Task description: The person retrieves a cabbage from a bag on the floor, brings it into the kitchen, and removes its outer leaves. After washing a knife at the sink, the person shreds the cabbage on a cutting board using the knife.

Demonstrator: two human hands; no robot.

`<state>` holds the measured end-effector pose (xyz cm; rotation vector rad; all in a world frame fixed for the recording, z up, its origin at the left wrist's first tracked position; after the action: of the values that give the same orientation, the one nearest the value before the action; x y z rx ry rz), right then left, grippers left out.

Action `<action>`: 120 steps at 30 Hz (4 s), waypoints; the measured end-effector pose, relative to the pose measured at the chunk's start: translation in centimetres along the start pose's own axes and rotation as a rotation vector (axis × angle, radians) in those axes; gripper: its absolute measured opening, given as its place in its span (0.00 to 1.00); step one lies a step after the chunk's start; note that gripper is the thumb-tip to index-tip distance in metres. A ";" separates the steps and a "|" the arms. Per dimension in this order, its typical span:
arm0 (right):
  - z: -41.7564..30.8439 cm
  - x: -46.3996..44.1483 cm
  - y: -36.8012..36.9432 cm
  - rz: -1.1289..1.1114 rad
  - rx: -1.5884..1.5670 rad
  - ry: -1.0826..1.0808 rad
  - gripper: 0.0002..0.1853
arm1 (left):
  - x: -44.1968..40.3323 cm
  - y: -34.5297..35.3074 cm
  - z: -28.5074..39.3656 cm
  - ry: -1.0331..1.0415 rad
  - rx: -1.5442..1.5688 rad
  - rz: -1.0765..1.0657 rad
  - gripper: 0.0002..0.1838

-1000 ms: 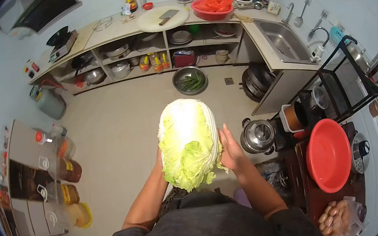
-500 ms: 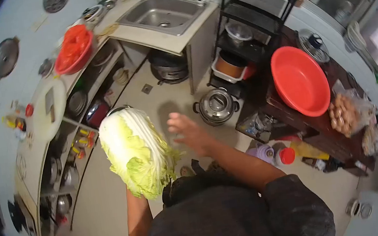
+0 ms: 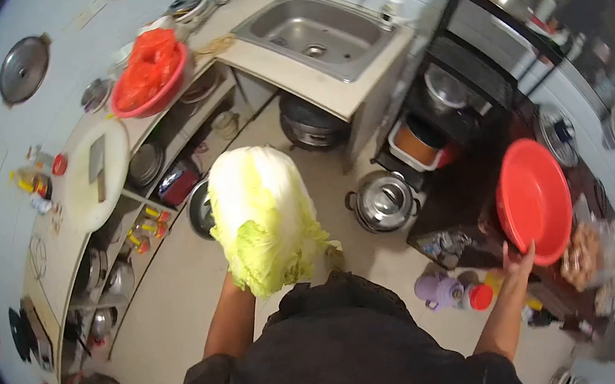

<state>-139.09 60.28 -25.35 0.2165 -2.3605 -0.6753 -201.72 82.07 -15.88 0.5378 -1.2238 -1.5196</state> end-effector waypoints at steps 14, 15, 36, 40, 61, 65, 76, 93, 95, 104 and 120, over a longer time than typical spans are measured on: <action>3.3 -2.6 3.9 0.066 -0.057 -0.072 0.18 | -12.0 2.2 5.3 0.038 0.003 0.022 0.26; 3.2 -2.7 3.2 0.083 -0.044 -0.085 0.18 | -12.8 2.3 5.6 0.020 0.001 0.018 0.26; 16.1 0.1 11.9 -0.040 0.436 -0.332 0.35 | -23.6 -7.0 15.9 -0.161 0.088 -0.064 0.26; 28.1 11.6 28.5 -0.415 0.509 -0.098 0.31 | -23.9 -3.7 18.5 -0.182 0.242 -0.228 0.25; 50.5 27.2 48.9 -0.908 0.412 0.605 0.37 | -36.0 0.3 20.5 0.155 -1.267 -0.023 0.31; 51.1 23.1 48.8 -0.927 0.333 0.667 0.42 | -38.1 4.2 20.0 0.243 -1.632 -0.038 0.39; 52.2 13.4 53.0 -0.839 0.255 0.842 0.43 | -50.6 7.1 16.0 0.082 -1.882 -0.101 0.37; 49.1 8.3 53.1 -0.582 0.570 0.815 0.30 | -53.6 2.0 14.4 -0.011 -1.794 0.015 0.40; 49.1 7.5 52.3 -0.606 0.553 0.793 0.29 | -52.8 2.3 14.7 -0.010 -1.713 0.035 0.37; 48.8 6.2 51.5 -0.532 0.644 0.669 0.29 | -42.3 -6.5 22.6 0.257 -1.419 0.446 0.27; 43.0 9.2 58.0 -0.698 0.888 -0.366 0.29 | -6.4 -22.3 48.6 0.344 -2.050 2.013 0.29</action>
<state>-172.52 124.54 -17.71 1.4455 -2.7872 0.1258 -249.84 106.06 -19.34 -1.3768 0.6427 -0.1031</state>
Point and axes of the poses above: each hand's wrist, its own x-axis away from the middle knuckle, its own y-axis out of the palm, z = x × y, the point moved 5 cm from there along -x, towards the middle knuckle, and after that the axes turned 5 degrees about -x, right-handed, at the moved point
